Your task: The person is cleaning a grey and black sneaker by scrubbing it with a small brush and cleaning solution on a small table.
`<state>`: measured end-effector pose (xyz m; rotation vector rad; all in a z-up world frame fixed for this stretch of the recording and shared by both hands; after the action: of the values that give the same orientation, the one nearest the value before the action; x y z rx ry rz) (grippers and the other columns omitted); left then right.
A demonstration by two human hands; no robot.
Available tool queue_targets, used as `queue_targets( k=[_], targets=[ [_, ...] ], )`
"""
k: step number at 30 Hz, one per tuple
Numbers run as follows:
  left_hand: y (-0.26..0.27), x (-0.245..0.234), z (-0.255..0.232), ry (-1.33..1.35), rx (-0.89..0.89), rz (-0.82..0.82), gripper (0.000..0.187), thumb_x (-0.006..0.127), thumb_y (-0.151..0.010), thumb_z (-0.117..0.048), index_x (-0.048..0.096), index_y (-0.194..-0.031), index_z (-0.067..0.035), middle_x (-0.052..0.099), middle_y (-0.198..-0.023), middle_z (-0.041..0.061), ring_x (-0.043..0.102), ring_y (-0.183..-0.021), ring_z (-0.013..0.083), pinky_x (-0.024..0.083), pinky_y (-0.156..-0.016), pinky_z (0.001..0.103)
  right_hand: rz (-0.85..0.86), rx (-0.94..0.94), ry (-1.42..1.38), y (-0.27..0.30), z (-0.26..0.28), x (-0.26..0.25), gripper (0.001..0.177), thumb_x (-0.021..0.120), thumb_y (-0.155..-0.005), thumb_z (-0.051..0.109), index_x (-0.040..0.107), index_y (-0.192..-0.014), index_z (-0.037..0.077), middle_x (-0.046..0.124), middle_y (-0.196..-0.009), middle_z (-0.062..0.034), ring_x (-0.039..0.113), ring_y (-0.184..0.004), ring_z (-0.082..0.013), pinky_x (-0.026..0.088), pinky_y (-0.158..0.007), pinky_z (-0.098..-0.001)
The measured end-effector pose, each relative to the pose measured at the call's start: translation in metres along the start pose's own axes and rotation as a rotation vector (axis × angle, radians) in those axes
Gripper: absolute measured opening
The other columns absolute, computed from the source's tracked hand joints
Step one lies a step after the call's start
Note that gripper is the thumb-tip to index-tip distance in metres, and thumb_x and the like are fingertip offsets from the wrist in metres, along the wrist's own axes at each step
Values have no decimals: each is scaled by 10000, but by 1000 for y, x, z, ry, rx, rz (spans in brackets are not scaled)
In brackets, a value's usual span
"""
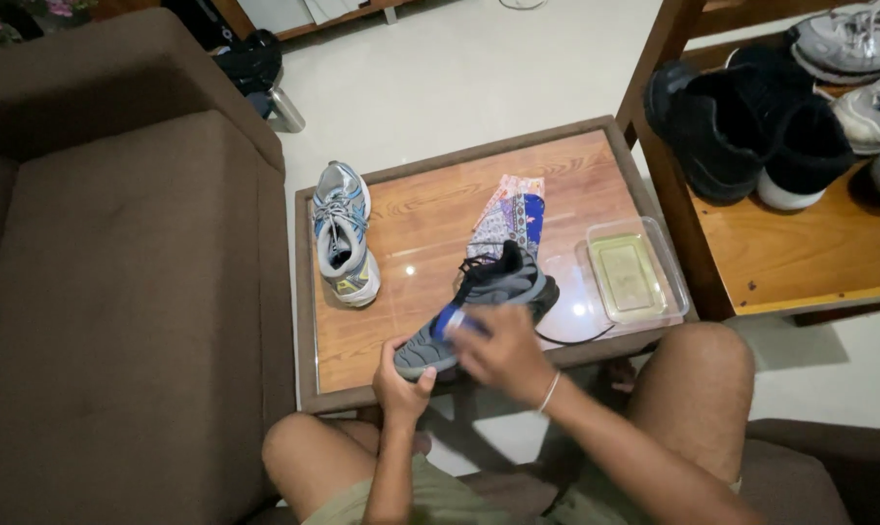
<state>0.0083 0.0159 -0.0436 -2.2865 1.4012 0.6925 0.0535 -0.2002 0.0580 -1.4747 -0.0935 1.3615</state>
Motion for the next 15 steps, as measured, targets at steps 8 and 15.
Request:
queue_targets(
  k=[8,15],
  targets=[
    [-4,6,17,-11,-3,-3,823,616,-472,-789,661,-1158,-335,760,-1016,28,739,-954,340,578,-811,433,-133,271,32,-5,-54,-10,235,757,-878,200,703,-1100,148,654,-1166,-127,637,-970,-327,478,-856,-437],
    [-2,5,18,12,-14,-3,825,614,-508,-764,653,-1179,-286,748,-1023,103,719,-966,416,559,-825,482,-109,341,53,-5,-67,-10,259,730,-900,177,712,-1158,180,629,-1141,-147,618,-939,-372,491,-839,-463]
  ],
)
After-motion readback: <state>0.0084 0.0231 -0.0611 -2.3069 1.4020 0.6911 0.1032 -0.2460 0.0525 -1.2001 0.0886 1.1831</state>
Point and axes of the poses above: each hand's wrist, its own y-axis away from the middle knuckle, its own x-axis out of the palm, z = x × y, the point moved 1 cm from there along -y, towards the middle knuckle
